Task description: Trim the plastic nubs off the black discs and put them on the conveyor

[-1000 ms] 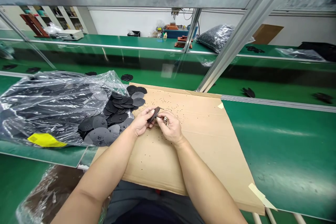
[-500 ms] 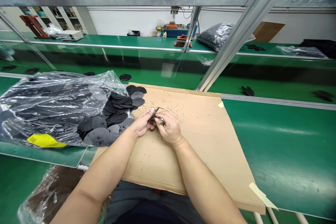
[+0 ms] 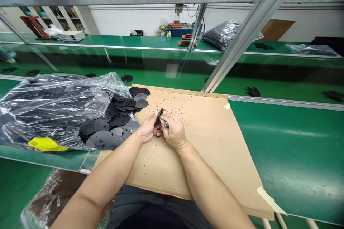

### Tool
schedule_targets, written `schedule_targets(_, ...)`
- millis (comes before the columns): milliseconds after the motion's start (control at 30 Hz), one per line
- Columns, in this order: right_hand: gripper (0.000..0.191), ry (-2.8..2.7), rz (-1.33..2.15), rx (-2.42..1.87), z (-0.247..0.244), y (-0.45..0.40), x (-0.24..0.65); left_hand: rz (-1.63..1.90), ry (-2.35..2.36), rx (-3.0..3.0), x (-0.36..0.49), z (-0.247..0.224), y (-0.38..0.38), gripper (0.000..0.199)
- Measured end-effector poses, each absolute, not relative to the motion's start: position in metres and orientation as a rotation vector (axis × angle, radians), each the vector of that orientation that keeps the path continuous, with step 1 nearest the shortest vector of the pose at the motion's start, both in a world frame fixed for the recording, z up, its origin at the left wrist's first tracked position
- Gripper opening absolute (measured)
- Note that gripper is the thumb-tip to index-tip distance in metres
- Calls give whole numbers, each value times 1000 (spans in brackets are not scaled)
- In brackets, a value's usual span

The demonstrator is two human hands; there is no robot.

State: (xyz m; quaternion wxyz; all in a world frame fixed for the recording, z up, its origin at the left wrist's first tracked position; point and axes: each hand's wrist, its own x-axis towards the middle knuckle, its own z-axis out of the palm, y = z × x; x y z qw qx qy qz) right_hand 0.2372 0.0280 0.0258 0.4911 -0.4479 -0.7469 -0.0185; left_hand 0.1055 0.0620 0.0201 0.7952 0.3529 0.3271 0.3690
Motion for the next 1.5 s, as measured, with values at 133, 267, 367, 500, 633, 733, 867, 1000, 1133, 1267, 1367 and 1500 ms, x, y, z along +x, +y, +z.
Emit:
schedule_targets(133,17,-1735,38,-1077,27,29,237,822,704,763,109,19,61,50)
schedule_targets(267,16,-1603,241,-1095,28,28,235,957,683,750,110,19,64,50)
schedule_targets(367,17,-1454,489,-1100,27,26,231,1022,664,770,108,20,65,61)
schedule_targets(500,26,-1161,969,-1038,29,23,226,1026,676,777,105,21,66,67)
schedule_targets(633,25,-989,1151,-999,31,26,227,1078,712,879,105,19,69,71)
schedule_targets(733,19,-906,1200,-996,28,30,229,1272,730,1100,105,16,72,78)
schedule_targets(867,15,-780,1339,-989,22,37,233,1368,843,1287,103,14,72,88)
schedule_targets(1000,15,-695,1458,-953,19,40,237,1334,900,1343,100,13,67,89)
schedule_targets(1133,17,-725,1441,-948,19,41,239,1290,887,1358,100,10,64,91)
schedule_targets(1267,17,-669,1457,-956,21,41,237,1315,831,1271,106,13,67,83)
schedule_targets(1367,17,-550,1433,-897,22,43,239,1356,829,1100,110,19,77,69)
schedule_targets(1500,23,-431,1349,-835,20,48,249,1354,944,923,117,23,110,54)
